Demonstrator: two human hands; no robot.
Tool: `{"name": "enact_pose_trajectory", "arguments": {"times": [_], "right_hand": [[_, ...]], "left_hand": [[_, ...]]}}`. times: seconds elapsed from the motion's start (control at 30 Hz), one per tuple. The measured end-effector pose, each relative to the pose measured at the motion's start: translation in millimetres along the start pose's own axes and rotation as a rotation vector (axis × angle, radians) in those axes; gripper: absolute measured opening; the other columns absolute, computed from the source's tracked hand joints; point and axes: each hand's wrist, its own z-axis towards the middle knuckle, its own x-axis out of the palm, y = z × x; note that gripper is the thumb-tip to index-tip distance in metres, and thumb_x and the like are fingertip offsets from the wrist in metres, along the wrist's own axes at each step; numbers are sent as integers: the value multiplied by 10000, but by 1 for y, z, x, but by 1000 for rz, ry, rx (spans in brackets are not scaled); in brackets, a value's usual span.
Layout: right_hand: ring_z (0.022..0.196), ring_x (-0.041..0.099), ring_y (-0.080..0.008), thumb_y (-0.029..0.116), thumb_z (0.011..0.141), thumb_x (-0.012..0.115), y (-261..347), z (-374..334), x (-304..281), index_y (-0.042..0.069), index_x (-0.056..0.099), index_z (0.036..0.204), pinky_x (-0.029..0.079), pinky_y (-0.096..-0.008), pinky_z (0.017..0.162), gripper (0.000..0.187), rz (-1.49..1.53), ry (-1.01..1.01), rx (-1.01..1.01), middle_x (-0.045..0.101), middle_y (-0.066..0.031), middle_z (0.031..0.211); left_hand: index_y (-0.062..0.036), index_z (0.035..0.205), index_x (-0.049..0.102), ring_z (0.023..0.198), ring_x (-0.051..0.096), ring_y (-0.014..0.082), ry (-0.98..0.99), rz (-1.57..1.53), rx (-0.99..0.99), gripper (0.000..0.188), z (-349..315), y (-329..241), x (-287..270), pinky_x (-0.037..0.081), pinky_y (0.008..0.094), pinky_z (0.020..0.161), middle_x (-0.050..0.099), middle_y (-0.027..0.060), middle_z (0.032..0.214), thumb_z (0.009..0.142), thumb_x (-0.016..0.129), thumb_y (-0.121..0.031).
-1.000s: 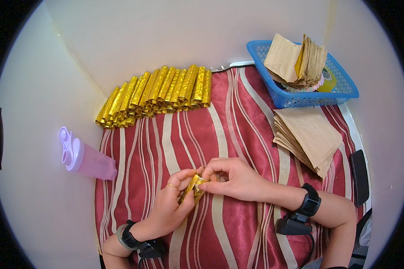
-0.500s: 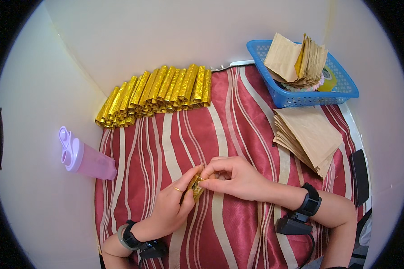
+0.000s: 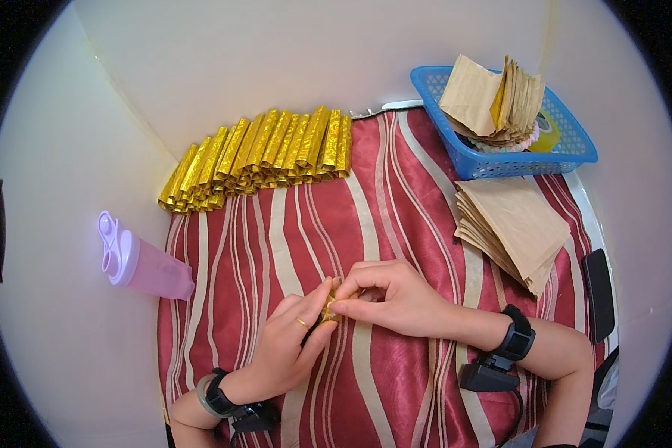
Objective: Fold gold foil paper into long strips and then fold it around square sheets of paper.
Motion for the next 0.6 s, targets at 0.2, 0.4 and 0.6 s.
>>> {"name": "enact_pose_trajectory", "arguments": {"times": [0.2,0.4,0.6], "right_hand": [[721,525,-54,110,885,676,0,0,0,8,685,932,426,-215,625,114,-13,12,-16,586,-13,828],[705,520,-62,99,880,672,2,0,2,7,678,910,420,-219,613,97,-36,6,-53,568,-19,811],[691,527,-79,97,865,680,0,0,0,7,677,900,422,-230,606,97,-110,-12,-96,567,-27,804]], "left_hand": [[25,1351,475,920,582,288,-61,29,39,534,0,1,2,469,350,822,594,161,1257,847,642,-28],[40,1299,524,904,556,283,-89,100,67,495,1,-2,2,487,350,796,586,158,1242,832,658,-51],[21,1358,470,941,561,287,-108,51,12,587,-1,-2,4,466,357,825,586,153,1266,808,674,-20]]}}
